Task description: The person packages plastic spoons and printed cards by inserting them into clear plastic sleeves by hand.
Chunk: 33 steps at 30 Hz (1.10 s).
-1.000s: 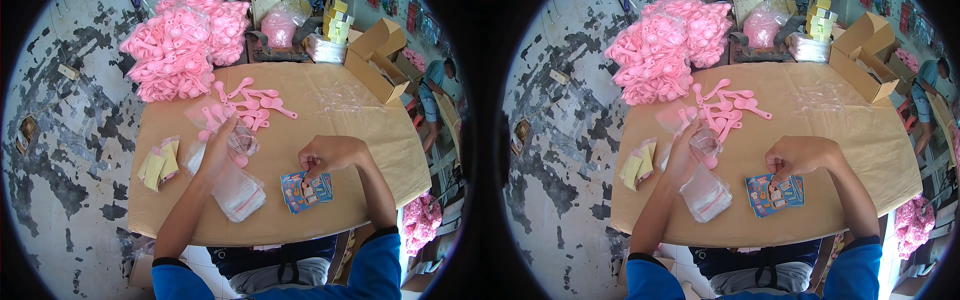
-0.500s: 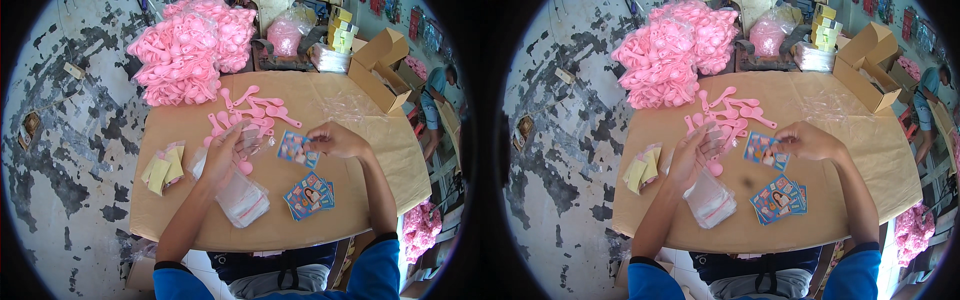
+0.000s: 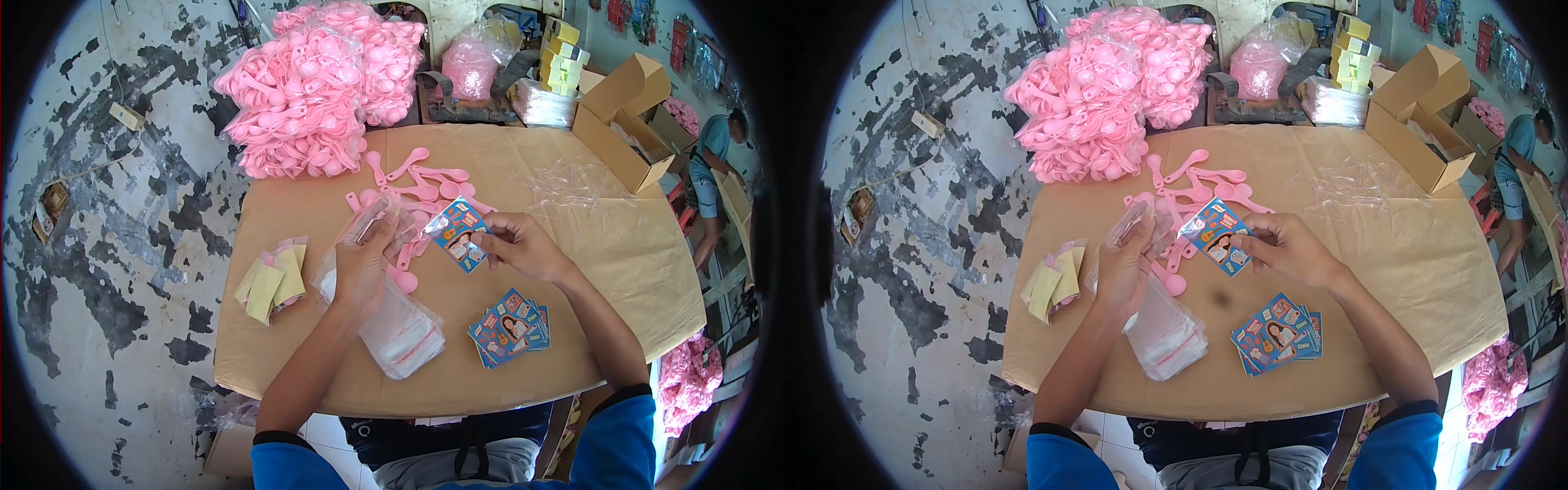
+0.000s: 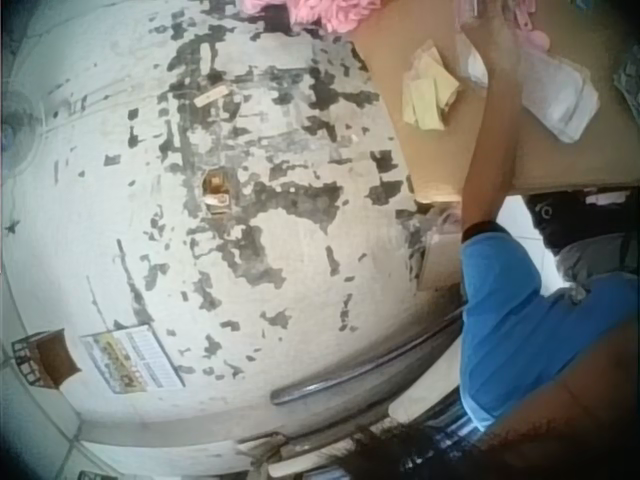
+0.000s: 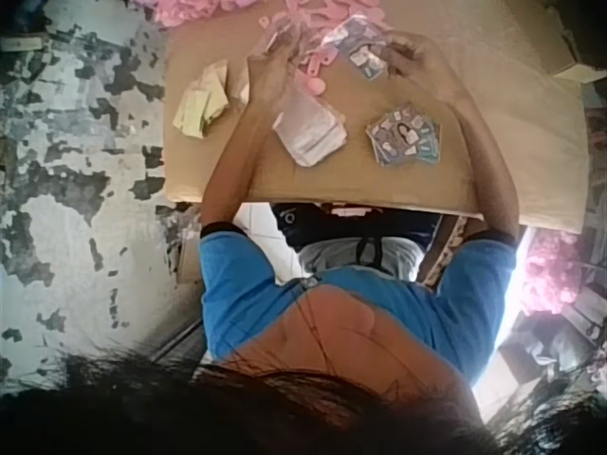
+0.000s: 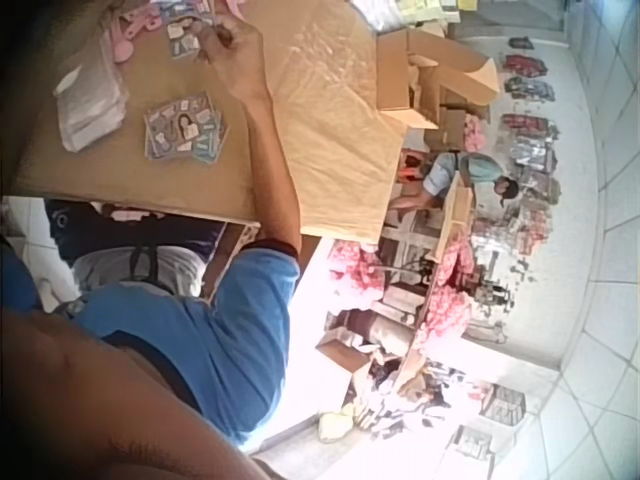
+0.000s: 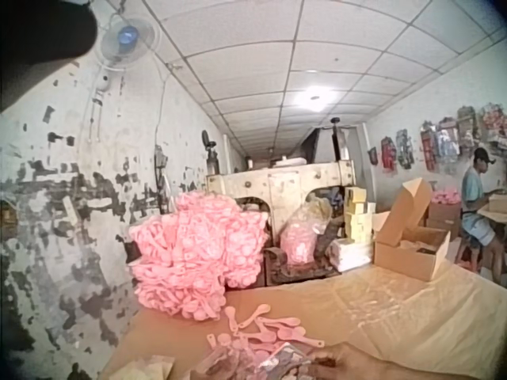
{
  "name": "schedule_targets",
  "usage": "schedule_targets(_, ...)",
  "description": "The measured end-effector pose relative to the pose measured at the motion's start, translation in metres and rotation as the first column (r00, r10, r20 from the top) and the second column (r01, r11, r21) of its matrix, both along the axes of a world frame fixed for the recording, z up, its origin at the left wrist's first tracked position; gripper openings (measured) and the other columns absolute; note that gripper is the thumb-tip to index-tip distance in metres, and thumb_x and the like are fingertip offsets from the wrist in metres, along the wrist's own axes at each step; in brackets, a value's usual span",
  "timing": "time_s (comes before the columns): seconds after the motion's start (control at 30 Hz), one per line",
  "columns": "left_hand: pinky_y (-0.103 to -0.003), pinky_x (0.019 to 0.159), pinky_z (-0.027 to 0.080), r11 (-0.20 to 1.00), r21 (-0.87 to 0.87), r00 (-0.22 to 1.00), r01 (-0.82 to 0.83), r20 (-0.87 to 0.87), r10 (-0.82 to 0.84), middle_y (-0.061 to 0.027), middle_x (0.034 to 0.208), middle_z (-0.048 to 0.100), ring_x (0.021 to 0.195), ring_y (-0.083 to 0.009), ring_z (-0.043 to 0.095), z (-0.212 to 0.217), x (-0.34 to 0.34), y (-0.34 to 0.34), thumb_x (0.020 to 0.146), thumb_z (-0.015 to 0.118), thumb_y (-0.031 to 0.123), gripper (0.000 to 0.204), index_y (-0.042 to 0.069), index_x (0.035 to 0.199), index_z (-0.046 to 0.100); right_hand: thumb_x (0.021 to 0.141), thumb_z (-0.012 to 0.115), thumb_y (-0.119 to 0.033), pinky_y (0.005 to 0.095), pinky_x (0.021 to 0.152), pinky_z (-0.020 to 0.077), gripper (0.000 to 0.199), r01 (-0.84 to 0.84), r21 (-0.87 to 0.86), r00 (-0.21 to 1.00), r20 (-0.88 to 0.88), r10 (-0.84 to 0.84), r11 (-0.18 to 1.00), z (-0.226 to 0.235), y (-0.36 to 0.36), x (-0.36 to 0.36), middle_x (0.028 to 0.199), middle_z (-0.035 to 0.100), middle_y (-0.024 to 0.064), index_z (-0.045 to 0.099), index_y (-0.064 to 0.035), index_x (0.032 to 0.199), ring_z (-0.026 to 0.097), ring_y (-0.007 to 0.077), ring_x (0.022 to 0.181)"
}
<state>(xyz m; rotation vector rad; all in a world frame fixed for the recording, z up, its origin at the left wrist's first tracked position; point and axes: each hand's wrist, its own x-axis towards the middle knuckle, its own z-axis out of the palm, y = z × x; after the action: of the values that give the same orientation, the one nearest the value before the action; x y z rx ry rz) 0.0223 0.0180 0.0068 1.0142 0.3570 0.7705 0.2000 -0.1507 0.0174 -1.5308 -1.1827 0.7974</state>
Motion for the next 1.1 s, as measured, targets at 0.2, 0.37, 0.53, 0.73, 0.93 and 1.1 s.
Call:
schedule_targets(0.2,-0.036,0.091,0.057,0.999,0.034,0.999,0.021,0.029,-0.022,-0.0139,0.115,0.063,0.103,-0.0213,0.065,0.002,0.000,0.001,0.096,0.061,0.016,0.043,-0.001,0.132,0.047,0.097,0.061,-0.022,0.0208,0.052,0.0422,0.022,0.168,0.142,0.984,0.032,-0.174,0.976,0.000,0.004,-0.002,0.073,0.059,-0.0031,0.066,-0.0017,0.102,0.049,0.0024,0.059)
schedule_targets(0.37,-0.035,0.091,0.057,1.000,0.009,0.997,0.011,0.080,-0.012,-0.0166,0.114,0.064,0.102,-0.0251,0.066,0.002,0.001,-0.002,0.095,0.061,0.015,0.038,-0.005,0.126,0.052,0.097,0.060,-0.020,0.0211,0.051,0.0383,0.020,0.249,0.215,0.959,0.083,-0.272,0.944,0.006,0.000,-0.005,0.068,0.055,-0.0049,0.067,-0.0015,0.099,0.045,0.0014,0.058)
schedule_targets(0.53,-0.033,0.091,0.057,0.992,0.129,1.000,0.014,0.013,-0.016,-0.0129,0.116,0.064,0.102,-0.0201,0.066,-0.001,0.001,-0.002,0.096,0.060,0.014,0.036,-0.003,0.127,0.054,0.096,0.062,-0.017,0.0205,0.049,0.0328,0.018,0.191,0.101,0.947,0.242,-0.210,0.976,0.004,0.000,-0.020,0.070,0.053,-0.0075,0.067,0.0005,0.098,0.039,-0.0009,0.058)
schedule_targets(0.73,-0.032,0.091,0.056,0.985,0.171,0.999,-0.038,0.010,0.037,-0.0101,0.113,0.065,0.100,-0.0170,0.065,-0.004,0.002,-0.001,0.096,0.060,0.014,0.034,-0.002,0.126,0.056,0.097,0.061,-0.019,0.0198,0.051,0.0340,0.020,0.149,0.121,0.978,0.132,-0.164,0.981,-0.002,0.004,-0.018,0.073,0.057,-0.0064,0.068,0.0007,0.099,0.042,-0.0013,0.062)
schedule_targets(0.93,-0.030,0.086,0.055,0.981,0.186,0.999,-0.050,0.013,0.048,-0.0085,0.109,0.067,0.097,-0.0140,0.065,-0.003,0.004,-0.005,0.095,0.062,0.016,0.032,-0.001,0.122,0.059,0.097,0.061,-0.023,0.0196,0.051,0.0351,0.023,0.125,0.049,0.989,0.067,-0.128,0.991,-0.003,0.000,-0.016,0.075,0.059,-0.0059,0.068,-0.0011,0.099,0.045,-0.0011,0.062)
schedule_targets(1.1,-0.032,0.090,0.055,0.964,0.265,0.999,-0.032,-0.020,0.039,-0.0089,0.114,0.065,0.100,-0.0153,0.064,-0.008,0.002,-0.002,0.096,0.061,0.016,0.039,0.000,0.131,0.053,0.096,0.061,-0.021,0.0220,0.049,0.0312,0.022,0.124,0.083,0.992,-0.035,-0.122,0.989,-0.001,0.002,-0.021,0.068,0.053,-0.0076,0.068,-0.0001,0.098,0.039,0.0002,0.058)
